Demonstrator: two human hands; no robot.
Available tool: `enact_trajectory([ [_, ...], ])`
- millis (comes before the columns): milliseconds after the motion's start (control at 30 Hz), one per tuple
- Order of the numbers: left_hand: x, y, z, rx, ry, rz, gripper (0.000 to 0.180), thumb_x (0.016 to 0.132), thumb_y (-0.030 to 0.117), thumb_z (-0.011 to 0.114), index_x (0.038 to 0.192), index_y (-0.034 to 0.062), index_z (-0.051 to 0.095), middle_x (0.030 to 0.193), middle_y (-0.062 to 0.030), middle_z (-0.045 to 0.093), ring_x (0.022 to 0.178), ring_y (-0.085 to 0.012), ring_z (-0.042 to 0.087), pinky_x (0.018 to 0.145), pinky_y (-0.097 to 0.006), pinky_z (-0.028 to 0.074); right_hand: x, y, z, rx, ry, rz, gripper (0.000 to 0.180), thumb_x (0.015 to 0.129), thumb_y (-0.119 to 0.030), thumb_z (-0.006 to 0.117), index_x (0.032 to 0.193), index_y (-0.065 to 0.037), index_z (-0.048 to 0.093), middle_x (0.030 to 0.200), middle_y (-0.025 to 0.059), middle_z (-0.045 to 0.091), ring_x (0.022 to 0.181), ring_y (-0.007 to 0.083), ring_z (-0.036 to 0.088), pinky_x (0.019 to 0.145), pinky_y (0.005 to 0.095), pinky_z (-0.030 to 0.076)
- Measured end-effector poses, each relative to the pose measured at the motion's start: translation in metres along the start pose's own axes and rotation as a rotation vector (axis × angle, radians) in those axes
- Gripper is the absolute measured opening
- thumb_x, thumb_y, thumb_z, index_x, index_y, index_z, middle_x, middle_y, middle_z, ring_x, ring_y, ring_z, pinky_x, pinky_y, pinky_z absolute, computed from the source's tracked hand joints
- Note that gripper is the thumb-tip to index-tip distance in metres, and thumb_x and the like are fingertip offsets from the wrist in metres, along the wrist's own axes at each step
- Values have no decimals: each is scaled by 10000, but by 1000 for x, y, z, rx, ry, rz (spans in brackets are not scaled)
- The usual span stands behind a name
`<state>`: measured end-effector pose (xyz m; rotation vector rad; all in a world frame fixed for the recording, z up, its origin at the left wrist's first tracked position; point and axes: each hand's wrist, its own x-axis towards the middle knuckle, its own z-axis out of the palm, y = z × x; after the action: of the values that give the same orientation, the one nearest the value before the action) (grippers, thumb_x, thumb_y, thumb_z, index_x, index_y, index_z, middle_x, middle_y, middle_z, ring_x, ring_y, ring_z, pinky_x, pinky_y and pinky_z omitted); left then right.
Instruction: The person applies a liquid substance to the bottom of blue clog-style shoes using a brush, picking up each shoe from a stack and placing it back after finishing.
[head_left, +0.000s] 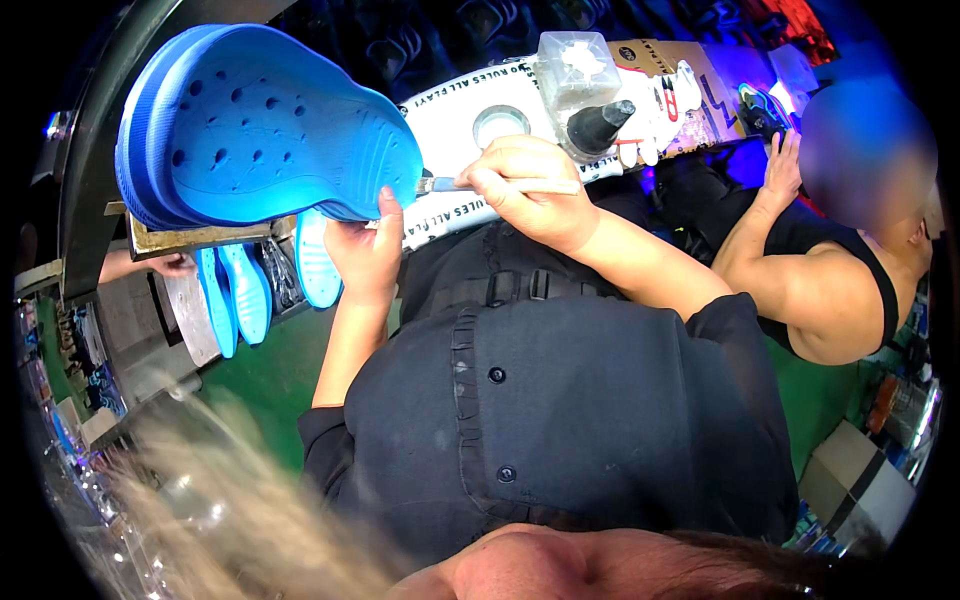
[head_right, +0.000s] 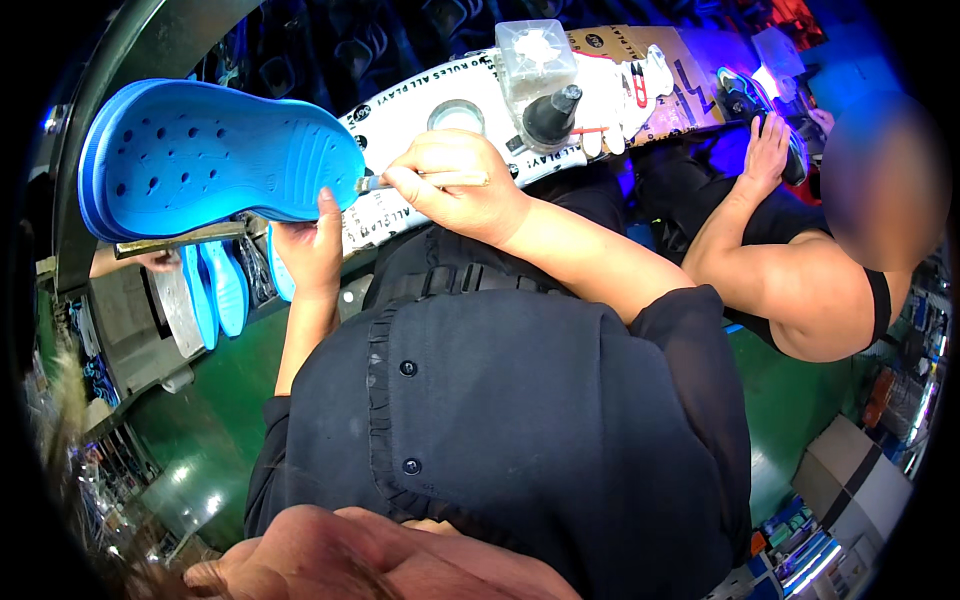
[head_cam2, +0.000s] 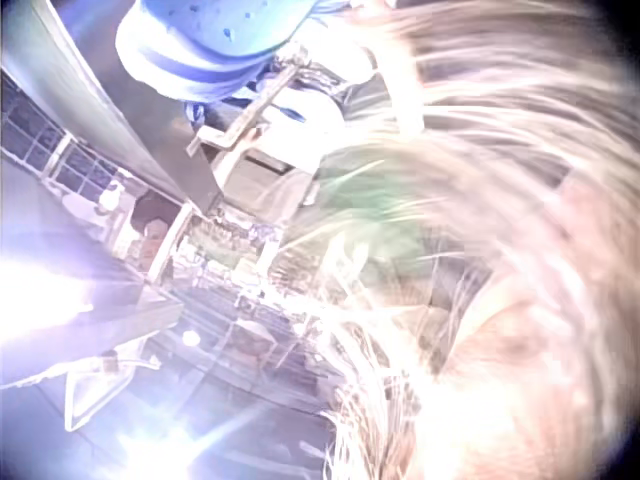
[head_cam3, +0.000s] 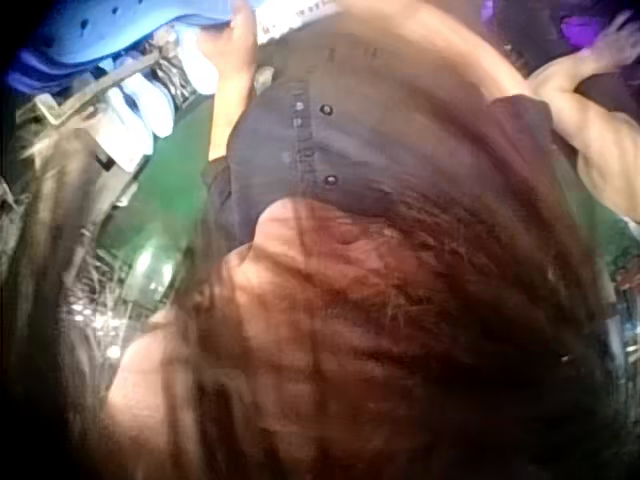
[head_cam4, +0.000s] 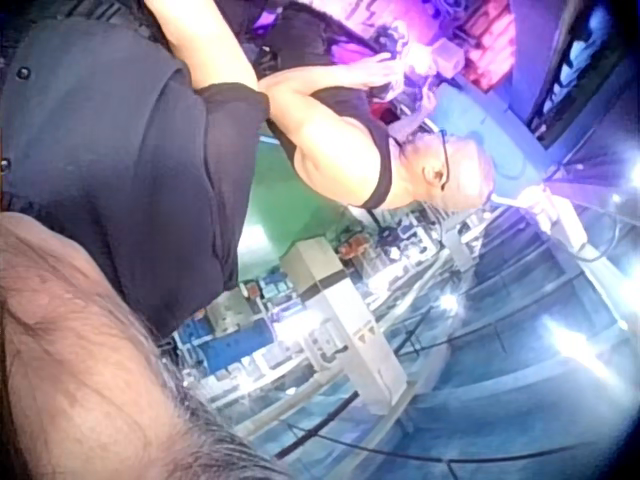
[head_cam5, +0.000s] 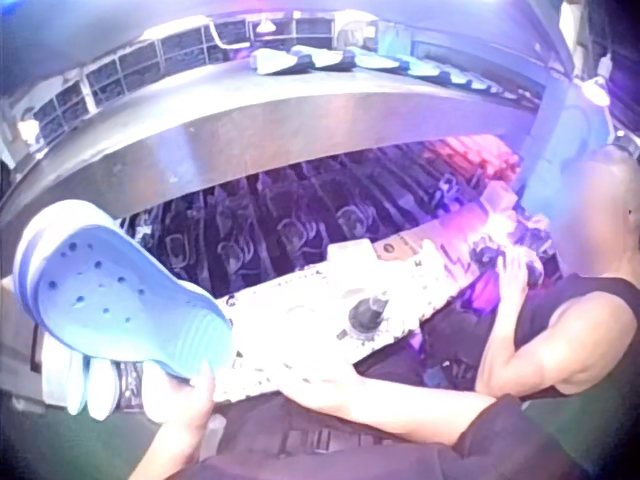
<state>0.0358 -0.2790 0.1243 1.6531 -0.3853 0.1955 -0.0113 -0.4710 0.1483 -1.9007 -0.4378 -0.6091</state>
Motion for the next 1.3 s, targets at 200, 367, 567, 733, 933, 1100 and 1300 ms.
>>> enact_trajectory([
  [200,0,-1,-3,55,-14,94,185,757,24,606,916,-48,543,856,-101,606,768,-136,564,725,-253,434,-1,-1,3,-30,-48,77,134,789,-104,551,733,-9,627,664,80,596,592,205,548,546,285,423],
  [367,0,2,-2,110,-26,132,157,746,12,605,884,-48,561,833,-109,617,747,-132,571,703,-253,441,-3,-2,-5,-3,2,125,158,806,-97,537,720,10,614,651,94,581,585,212,537,540,290,415],
  [567,-4,2,1,45,25,81,101,739,4,603,825,-41,577,807,-105,624,732,-132,575,695,-253,443,3,0,1,-30,-73,16,137,794,-91,547,728,12,608,647,90,576,585,209,535,540,291,412],
  [733,-6,-3,-8,125,-73,150,197,735,-7,600,920,-47,545,858,-101,605,774,-141,569,723,-260,440,-3,2,-5,-71,-47,33,124,785,-95,555,728,3,607,636,79,564,573,206,525,528,298,397],
  [933,-9,-8,-2,70,-64,116,224,732,-17,598,946,-50,543,918,-109,584,839,-166,558,768,-280,431,-3,-1,1,-24,-52,-14,109,774,-93,565,710,-13,603,622,69,553,556,206,513,519,304,388],
  [1100,-7,-9,-3,151,-95,179,233,729,-20,593,955,-55,546,930,-129,581,848,-197,562,778,-297,433,-6,1,1,-127,-69,-59,93,765,-83,571,706,-17,599,612,67,550,551,207,513,520,304,389],
  [1300,-6,-11,1,194,-73,270,257,719,-5,599,970,-45,557,923,-141,587,815,-228,580,756,-309,446,-5,-3,1,-33,-35,1,87,762,-94,581,719,-21,600,612,60,549,551,207,513,519,304,388],
])
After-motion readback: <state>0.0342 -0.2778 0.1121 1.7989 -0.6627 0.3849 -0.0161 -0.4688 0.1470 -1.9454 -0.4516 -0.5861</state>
